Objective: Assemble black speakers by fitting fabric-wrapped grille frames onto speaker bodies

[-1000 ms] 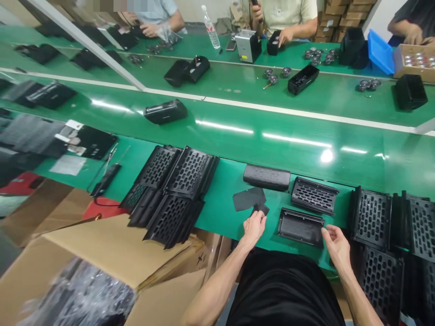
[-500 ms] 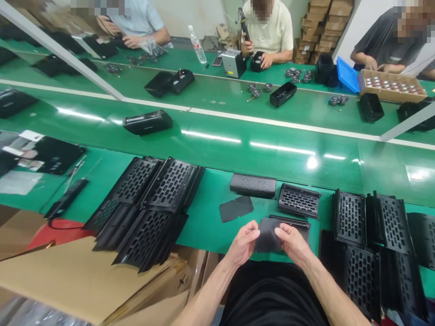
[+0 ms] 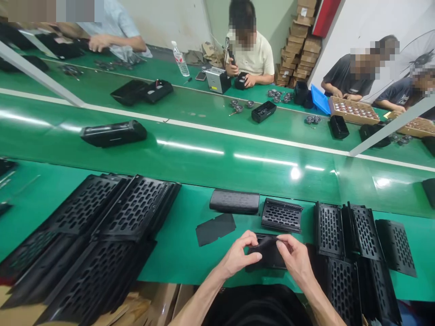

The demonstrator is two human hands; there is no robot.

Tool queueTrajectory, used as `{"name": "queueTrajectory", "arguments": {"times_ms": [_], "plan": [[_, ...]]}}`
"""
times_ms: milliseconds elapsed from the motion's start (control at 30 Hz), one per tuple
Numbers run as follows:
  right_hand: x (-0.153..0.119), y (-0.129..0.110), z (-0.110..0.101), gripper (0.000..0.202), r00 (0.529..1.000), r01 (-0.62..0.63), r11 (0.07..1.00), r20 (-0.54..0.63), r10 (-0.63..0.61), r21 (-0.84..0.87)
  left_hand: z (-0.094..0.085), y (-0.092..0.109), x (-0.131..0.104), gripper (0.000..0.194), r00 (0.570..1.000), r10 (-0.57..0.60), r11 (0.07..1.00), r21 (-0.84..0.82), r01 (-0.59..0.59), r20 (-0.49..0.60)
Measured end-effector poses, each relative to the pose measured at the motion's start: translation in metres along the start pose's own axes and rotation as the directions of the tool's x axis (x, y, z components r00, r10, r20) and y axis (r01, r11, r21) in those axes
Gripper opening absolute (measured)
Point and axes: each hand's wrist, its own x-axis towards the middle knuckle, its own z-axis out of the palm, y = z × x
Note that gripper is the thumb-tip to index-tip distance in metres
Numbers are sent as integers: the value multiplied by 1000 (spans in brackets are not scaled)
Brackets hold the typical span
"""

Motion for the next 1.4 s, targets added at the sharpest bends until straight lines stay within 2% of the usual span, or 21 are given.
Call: {"name": "queueTrajectory", "arguments": {"times_ms": [67,167,233,333,467,533,633,667,733,800,900,1000,1133,1233,1300,1400], "plan": [[7,2,-7,37,999,-15,1000,-31,16,11,-7,10,11,30,999,38,999,-1,-38,-12],[24,10,-19,38,992,-33,999,-119,37,33,-9,22,34,21,999,-2,1000,17,2,-49],[40,19,-26,39,980,-49,998,-188,58,50,-4,28,57,15,992,12,996,92,0,-129],[68,33,-34,39,959,-79,996,-270,90,51,8,36,93,9,960,132,954,293,-56,-247],[97,44,-42,39,943,-120,992,-309,124,32,21,43,127,5,940,216,897,434,-84,-263],[101,42,-44,38,950,-123,992,-286,126,28,25,44,132,11,945,257,864,486,-130,-205],[96,31,-45,32,979,-82,996,-183,86,24,26,40,133,37,958,287,802,554,-226,-25],[93,26,-46,31,989,-59,998,-133,63,32,26,39,133,34,961,276,792,559,-246,32],[89,18,-45,30,997,-25,997,-67,30,76,23,37,135,15,961,253,794,545,-270,108],[89,17,-45,34,996,-33,989,-77,44,141,19,38,137,9,967,225,833,491,-256,123],[95,28,-43,43,977,-105,978,-165,136,182,14,43,142,10,987,126,907,391,-155,98],[105,48,-41,47,955,-161,977,-228,189,137,15,47,149,10,993,122,876,470,-109,3],[113,69,-43,44,914,-225,974,-349,205,-18,18,37,154,17,943,260,762,645,-66,-210],[115,77,-47,47,880,-268,956,-433,192,-121,18,22,151,20,897,263,773,634,25,-355],[116,82,-48,50,865,-292,944,-463,193,-153,17,13,149,22,895,219,793,605,69,-390],[119,87,-47,54,861,-319,932,-464,209,-171,17,3,148,28,921,151,802,589,99,-360]]}}
